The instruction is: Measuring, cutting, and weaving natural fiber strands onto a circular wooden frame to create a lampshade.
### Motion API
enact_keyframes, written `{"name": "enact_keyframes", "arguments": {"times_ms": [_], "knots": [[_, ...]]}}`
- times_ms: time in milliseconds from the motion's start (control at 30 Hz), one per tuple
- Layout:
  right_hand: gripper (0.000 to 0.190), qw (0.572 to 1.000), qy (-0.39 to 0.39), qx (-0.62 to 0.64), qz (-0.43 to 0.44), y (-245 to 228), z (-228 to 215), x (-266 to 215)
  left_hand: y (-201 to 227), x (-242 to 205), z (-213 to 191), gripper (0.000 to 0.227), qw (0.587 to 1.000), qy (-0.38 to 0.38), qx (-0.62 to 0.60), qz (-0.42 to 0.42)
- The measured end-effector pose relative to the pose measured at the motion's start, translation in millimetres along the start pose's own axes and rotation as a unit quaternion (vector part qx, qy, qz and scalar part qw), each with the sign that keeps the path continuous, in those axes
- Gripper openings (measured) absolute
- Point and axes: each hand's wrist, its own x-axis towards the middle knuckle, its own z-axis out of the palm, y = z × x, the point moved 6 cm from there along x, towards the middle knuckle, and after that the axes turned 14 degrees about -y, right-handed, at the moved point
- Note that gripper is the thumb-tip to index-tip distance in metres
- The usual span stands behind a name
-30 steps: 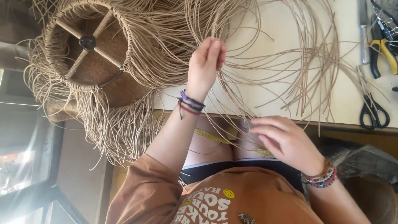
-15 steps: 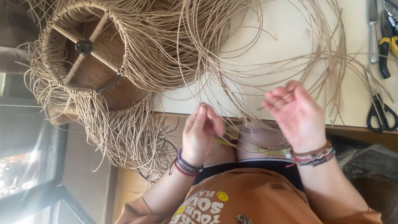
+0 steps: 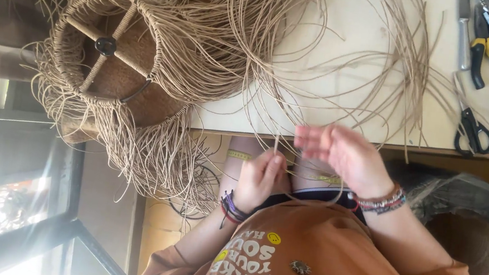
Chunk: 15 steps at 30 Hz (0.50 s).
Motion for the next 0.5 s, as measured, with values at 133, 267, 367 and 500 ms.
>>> {"name": "enact_keyframes", "arguments": {"times_ms": [133,267,367,500], "knots": [[0.036,0.998,0.024,0.009,-0.053,-19.0,-5.9,11.2,3.3,-8.1,17.7,0.026,0.968,-0.079,0.234,0.029],[0.029,0.997,-0.021,0.026,-0.068,8.7,-3.8,7.3,28.8,-3.7,14.7,0.029,0.972,-0.203,0.096,0.068],[0.035,0.993,-0.007,-0.115,0.009,45.8,-3.5,-15.1,45.2,8.1,6.9,0.056,0.959,-0.202,-0.135,0.149],[0.037,0.943,-0.079,-0.302,0.112,51.6,34.4,-26.0,33.5,40.3,15.6,0.049,0.932,-0.151,-0.324,0.054]]}}
